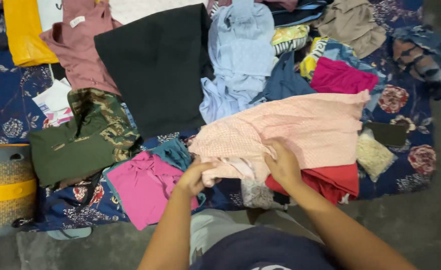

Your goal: The person folds various garments on a bed, including a black and white patterned top, teal shorts, pink shorts, brown shorts, camouflage pants, black shorts, blue jeans, a pink top, a light blue top, and a maroon top. Each item is unfolded, smoothed, and folded into a neat stack.

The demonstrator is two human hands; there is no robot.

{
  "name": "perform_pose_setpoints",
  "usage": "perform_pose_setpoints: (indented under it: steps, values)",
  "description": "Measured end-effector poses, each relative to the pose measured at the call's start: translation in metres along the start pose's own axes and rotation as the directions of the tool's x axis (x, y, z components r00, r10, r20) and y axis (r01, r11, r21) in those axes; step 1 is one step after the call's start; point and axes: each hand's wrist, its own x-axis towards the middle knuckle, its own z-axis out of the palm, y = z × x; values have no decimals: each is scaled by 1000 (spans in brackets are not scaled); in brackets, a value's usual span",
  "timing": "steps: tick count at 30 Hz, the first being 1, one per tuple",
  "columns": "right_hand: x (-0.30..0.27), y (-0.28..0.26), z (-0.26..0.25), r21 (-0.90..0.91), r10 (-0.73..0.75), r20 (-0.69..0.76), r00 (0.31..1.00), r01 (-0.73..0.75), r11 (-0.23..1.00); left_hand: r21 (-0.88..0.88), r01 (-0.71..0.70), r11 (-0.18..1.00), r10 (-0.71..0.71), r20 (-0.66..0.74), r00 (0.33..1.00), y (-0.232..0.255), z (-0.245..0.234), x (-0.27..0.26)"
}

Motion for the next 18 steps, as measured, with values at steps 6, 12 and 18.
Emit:
perform_pose_setpoints:
  steps: [6, 12, 18]
  values:
    - [-9, -3, -22, -184, -211, -45, 976, 199, 962, 84, -153, 985, 151, 30, 988, 34, 101, -51]
    - [-37, 83, -4, 428, -210, 184, 960, 114, 896, 394, -441, 806, 359, 266, 895, 19, 259, -15]
    - [-30, 140, -61, 970, 465, -114, 878, -3, 243, 388, -596, 703, 227, 672, 705, -45, 321, 67]
